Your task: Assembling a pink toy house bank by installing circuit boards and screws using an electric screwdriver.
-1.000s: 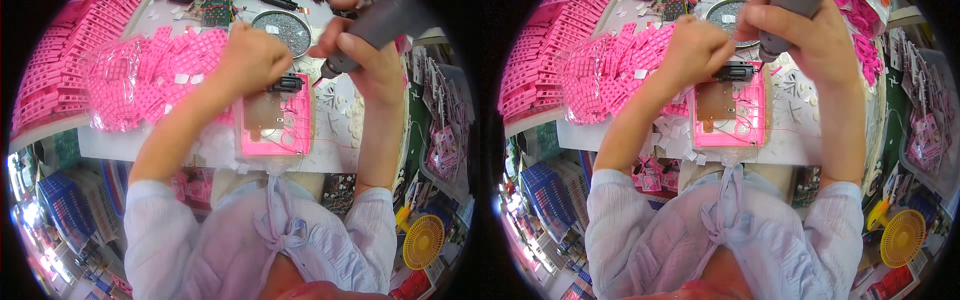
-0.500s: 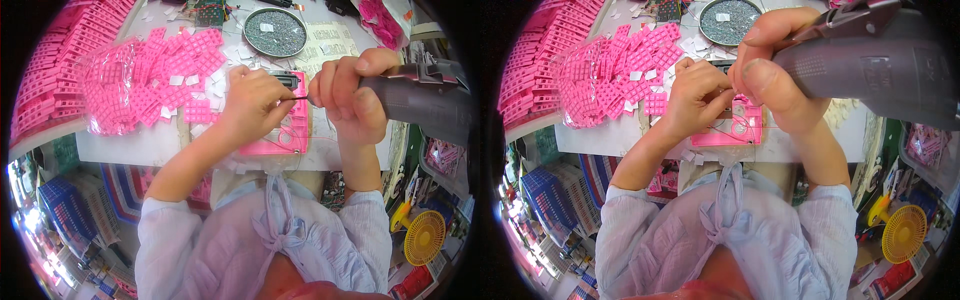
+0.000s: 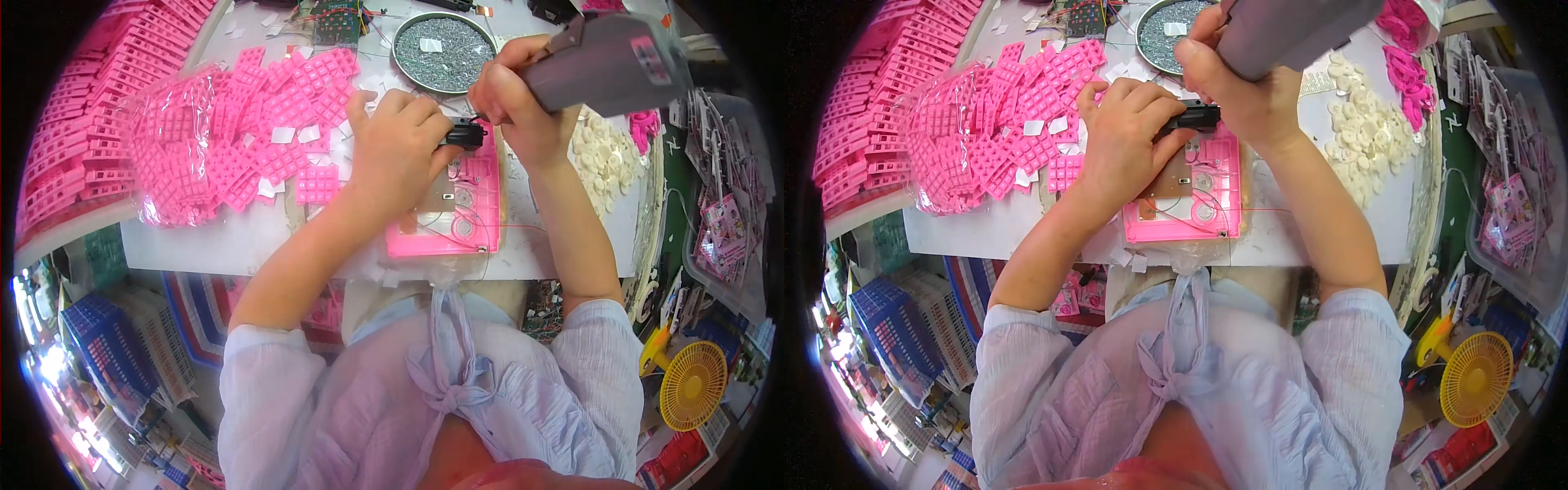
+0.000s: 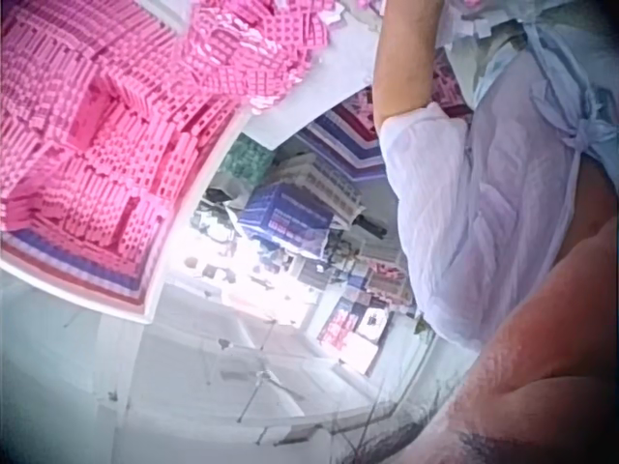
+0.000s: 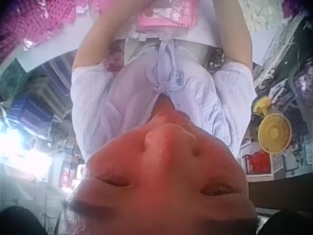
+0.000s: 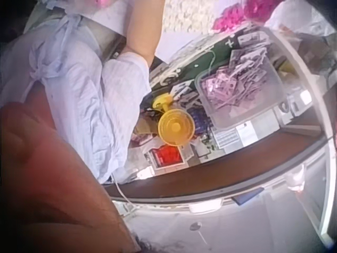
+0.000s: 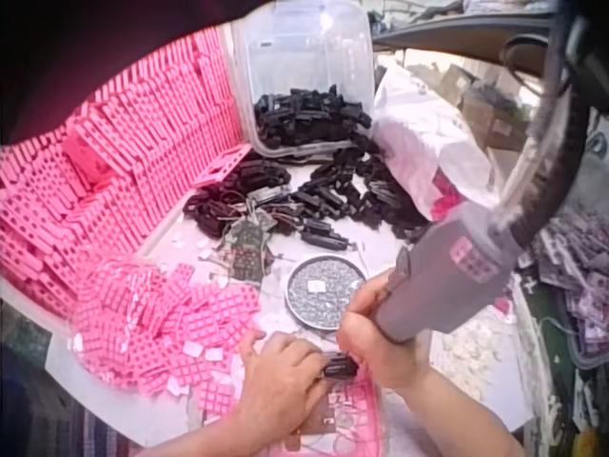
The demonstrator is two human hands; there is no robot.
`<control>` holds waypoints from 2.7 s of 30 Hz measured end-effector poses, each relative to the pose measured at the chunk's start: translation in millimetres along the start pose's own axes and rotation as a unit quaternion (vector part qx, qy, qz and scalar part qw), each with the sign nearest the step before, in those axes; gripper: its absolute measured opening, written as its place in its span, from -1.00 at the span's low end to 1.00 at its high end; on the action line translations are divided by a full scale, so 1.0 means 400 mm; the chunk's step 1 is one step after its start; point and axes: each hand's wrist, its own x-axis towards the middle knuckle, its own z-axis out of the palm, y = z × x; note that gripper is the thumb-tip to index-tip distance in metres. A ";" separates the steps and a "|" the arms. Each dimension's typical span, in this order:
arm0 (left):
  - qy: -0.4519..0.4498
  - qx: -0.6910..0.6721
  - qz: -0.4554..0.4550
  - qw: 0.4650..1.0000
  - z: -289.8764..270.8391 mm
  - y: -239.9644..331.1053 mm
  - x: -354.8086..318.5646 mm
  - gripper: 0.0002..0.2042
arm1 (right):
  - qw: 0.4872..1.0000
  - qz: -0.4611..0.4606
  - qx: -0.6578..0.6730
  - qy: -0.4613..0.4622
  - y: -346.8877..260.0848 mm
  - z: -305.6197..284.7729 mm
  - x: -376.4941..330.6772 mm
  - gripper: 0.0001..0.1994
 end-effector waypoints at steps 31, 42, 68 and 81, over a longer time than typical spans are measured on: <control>-0.205 -0.047 -0.300 0.930 -0.499 -0.015 -0.404 -0.69 | 0.679 0.083 -0.713 0.153 -0.149 -0.600 0.064 -0.69; -0.202 -0.466 -0.229 0.830 -0.042 0.101 -0.049 -0.74 | 0.945 0.209 -0.249 0.028 -0.152 -0.002 -0.228 -0.66; -0.175 -0.465 -0.125 0.859 -0.258 -0.161 -0.066 -0.61 | 0.811 0.107 -0.552 -0.163 -0.086 -0.030 -0.201 -0.69; 0.599 0.179 -0.145 0.767 -0.731 -0.781 0.406 -0.51 | 0.848 0.111 -0.514 -0.069 -0.172 -0.132 -0.225 -0.82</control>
